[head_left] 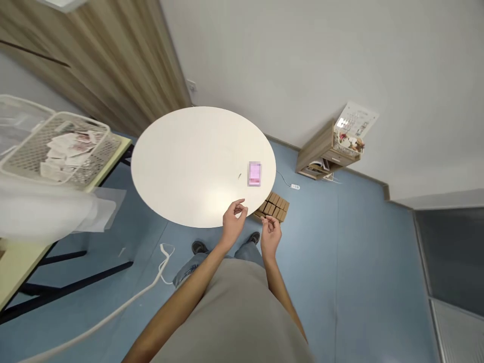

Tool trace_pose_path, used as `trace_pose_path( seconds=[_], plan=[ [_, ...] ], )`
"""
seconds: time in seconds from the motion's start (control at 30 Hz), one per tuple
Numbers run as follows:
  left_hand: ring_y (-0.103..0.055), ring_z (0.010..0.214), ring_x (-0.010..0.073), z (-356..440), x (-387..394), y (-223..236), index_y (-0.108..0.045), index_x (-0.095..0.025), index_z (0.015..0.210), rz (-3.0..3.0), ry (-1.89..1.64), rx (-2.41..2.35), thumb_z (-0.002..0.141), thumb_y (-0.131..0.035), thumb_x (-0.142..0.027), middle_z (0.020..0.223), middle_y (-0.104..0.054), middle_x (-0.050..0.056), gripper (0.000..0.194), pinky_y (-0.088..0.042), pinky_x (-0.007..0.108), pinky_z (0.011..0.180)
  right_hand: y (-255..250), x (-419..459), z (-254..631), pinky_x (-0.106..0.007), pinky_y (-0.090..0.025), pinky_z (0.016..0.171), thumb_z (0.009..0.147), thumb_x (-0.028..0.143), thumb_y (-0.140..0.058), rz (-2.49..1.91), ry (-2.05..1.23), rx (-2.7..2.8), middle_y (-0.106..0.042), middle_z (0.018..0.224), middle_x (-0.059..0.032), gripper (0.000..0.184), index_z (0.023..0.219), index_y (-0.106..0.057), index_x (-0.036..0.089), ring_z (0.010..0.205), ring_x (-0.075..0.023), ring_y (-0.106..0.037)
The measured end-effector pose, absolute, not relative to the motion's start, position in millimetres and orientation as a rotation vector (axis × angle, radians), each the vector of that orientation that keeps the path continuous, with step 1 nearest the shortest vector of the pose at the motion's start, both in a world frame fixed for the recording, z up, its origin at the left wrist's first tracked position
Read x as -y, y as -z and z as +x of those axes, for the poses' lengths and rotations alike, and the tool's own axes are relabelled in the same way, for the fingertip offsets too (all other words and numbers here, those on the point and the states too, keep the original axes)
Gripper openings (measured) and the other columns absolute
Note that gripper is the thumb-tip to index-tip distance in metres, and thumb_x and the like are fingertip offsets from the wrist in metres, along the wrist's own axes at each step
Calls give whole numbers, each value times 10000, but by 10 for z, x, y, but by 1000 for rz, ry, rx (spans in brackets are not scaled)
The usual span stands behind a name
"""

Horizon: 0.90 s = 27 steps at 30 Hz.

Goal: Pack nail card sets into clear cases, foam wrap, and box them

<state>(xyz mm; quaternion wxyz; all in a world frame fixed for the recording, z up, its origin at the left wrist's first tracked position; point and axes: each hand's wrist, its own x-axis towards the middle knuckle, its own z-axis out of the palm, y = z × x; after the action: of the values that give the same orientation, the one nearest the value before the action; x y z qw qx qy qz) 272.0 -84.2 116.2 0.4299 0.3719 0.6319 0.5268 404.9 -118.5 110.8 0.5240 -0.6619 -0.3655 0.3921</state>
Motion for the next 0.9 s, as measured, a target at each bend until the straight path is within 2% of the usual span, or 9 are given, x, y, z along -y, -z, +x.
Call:
trace_pose_path(
  seconds=[0.33,0.53,0.9],
  plan=[
    [-714,883,181,1189,1196,-1438,-738,-242,1210,938,-1662,-1694,984,-661,-281,907,-720,11,242,-620,361,929,-1443,1249,2619,-487,-630,1057,942,545,-699,-1468,-945,1040,-790,1030,-143,406,1081,-659,165,1089,-305,-826],
    [-711,866,171,464,1404,-1443,-736,-236,1200,743,-1803,-1743,990,-665,-298,861,-701,-2,231,-613,348,939,-1577,1203,1878,-481,-618,1082,958,494,-669,-1418,-1063,1218,-780,1046,-127,355,1078,-666,160,1095,-291,-823],
    [-693,871,188,-831,1537,-1409,-750,-223,1191,439,-1812,-1948,953,-668,-354,845,-691,7,284,-583,344,932,-1374,500,385,-451,-610,1048,975,444,-617,-1260,-1239,1519,-777,1116,-130,305,1075,-699,167,1073,-262,-806]
  ],
)
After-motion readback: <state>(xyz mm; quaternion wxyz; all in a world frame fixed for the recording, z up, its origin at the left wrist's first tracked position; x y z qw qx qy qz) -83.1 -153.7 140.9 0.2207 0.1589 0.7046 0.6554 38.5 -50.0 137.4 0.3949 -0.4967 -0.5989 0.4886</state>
